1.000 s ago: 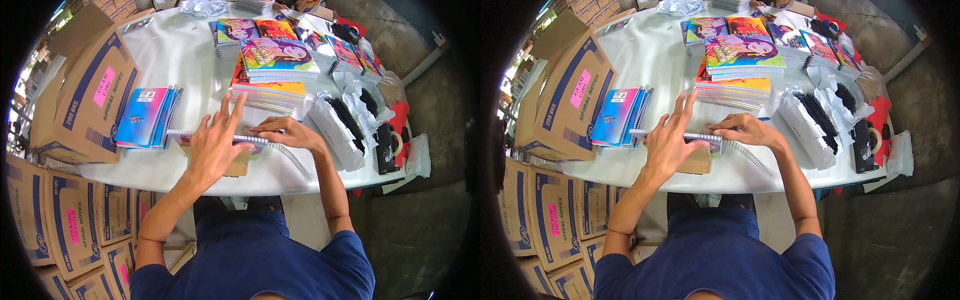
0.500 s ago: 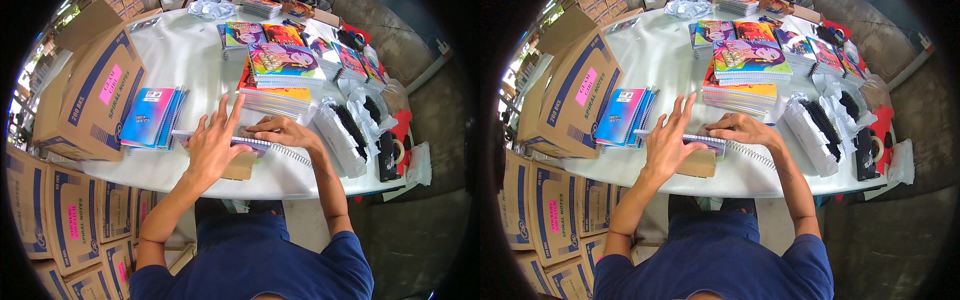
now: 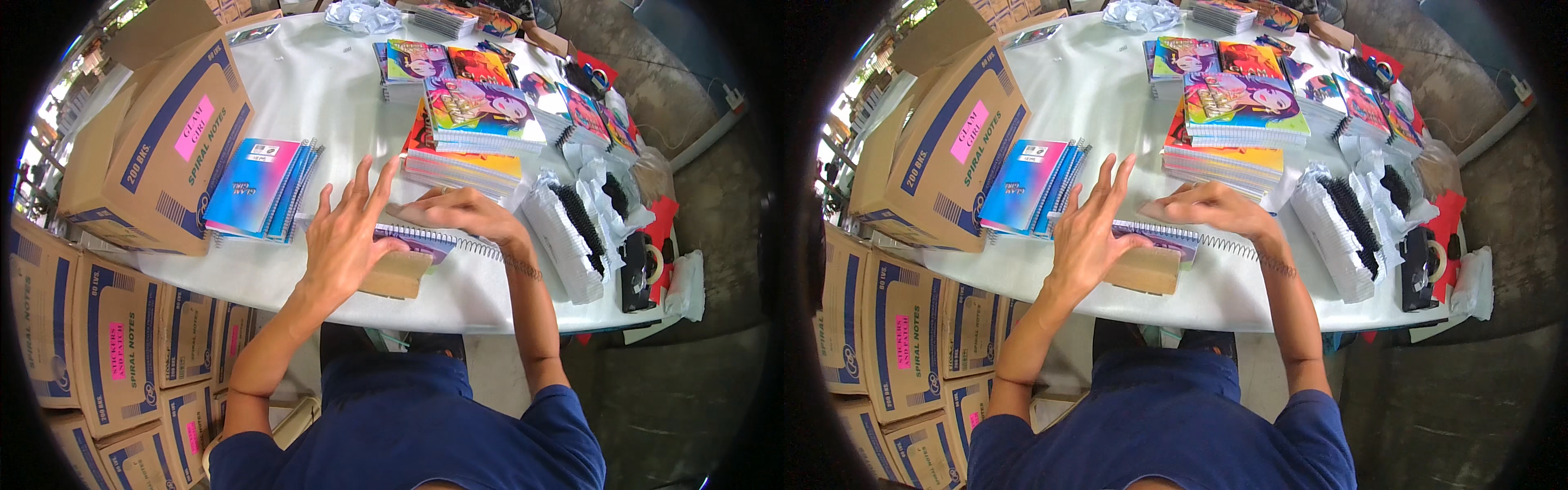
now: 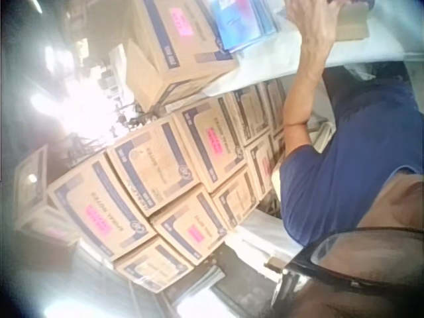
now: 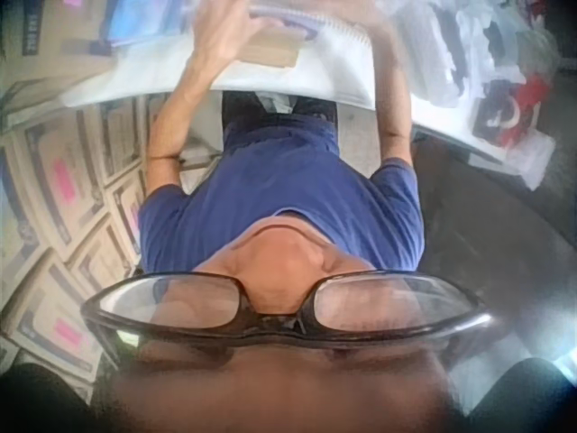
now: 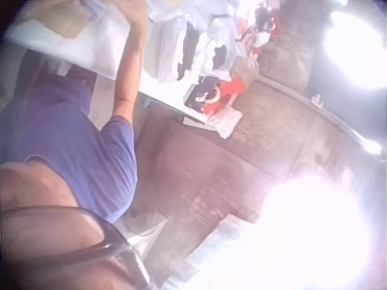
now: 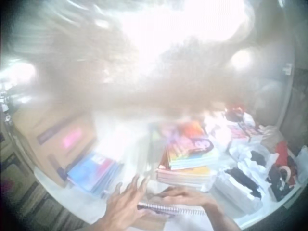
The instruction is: The person aligns notebook covers and pages on a wooden jig, manually positions a spiral wire through the holes, and uses a pair of pliers to secure and trim the wire ends.
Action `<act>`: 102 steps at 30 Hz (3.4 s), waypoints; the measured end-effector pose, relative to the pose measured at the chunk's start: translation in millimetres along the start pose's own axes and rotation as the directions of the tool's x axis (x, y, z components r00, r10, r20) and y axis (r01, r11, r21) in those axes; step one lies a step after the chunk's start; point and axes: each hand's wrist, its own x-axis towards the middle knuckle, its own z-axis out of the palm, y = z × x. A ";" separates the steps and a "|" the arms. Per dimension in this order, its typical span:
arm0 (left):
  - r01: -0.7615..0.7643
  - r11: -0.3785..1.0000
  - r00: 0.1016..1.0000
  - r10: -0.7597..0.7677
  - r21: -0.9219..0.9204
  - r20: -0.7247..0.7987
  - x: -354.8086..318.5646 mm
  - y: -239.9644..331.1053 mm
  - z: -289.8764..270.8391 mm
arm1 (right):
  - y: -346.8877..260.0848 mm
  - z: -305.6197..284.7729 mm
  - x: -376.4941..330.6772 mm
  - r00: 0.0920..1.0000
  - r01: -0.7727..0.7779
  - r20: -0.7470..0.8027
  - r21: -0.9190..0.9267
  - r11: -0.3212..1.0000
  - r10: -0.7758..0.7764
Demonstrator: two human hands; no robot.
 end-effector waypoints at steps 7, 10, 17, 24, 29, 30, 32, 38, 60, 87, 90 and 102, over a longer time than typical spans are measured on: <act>0.063 0.998 0.998 -0.063 0.021 -0.004 -3.4 -7.2 -9.6 | 0.9 14.3 4.1 0.997 0.070 -0.042 0.384 0.921 -0.058; 0.073 0.996 0.997 -0.073 0.041 -0.024 -4.5 -13.8 -10.3 | -11.3 22.9 3.3 0.992 0.082 -0.127 0.479 0.874 -0.024; 0.101 0.995 0.991 -0.098 0.026 -0.094 -12.4 -27.7 -8.0 | -2.2 15.9 23.1 0.975 0.215 -0.002 0.281 0.935 -0.224; 0.141 0.923 0.944 -0.234 -0.359 -0.231 -15.3 -38.1 -8.6 | -17.6 18.0 28.5 0.992 0.118 0.013 0.236 0.964 -0.125; 0.169 0.727 0.897 -0.393 -0.665 -0.201 -25.8 -65.1 15.5 | -15.7 23.2 30.4 0.996 0.080 -0.089 0.671 0.737 -0.027; 0.164 0.669 0.899 -0.405 -0.725 -0.170 -25.3 -66.4 18.1 | -26.0 20.4 34.9 1.000 0.015 -0.021 0.396 0.918 -0.007; 0.184 0.591 0.898 -0.425 -0.786 -0.110 -31.0 -70.8 21.3 | -35.6 24.5 51.8 0.994 -0.065 0.076 -0.216 0.974 0.083; 0.195 0.441 0.860 -0.506 -0.876 -0.063 -34.7 -76.3 28.4 | -18.9 29.6 50.7 0.998 0.052 -0.049 0.260 0.964 -0.040; 0.285 0.189 0.839 -0.523 -0.940 0.149 -42.2 -87.9 23.2 | -25.3 41.0 85.1 0.998 -0.061 -0.002 -0.114 0.992 0.061; -0.082 0.992 0.987 0.094 0.095 -0.127 -50.4 17.7 32.5 | -22.2 123.9 -89.5 0.787 -0.004 -0.572 -0.379 0.925 -0.231; -0.074 0.992 0.989 0.086 0.099 -0.117 -50.3 20.0 30.7 | -26.3 131.4 -82.6 0.789 0.028 -0.557 -0.389 0.921 -0.260; -0.130 0.988 0.978 0.142 0.086 -0.151 -45.5 -8.0 13.4 | -34.3 88.0 -70.5 0.974 0.138 -0.175 -0.048 0.989 -0.145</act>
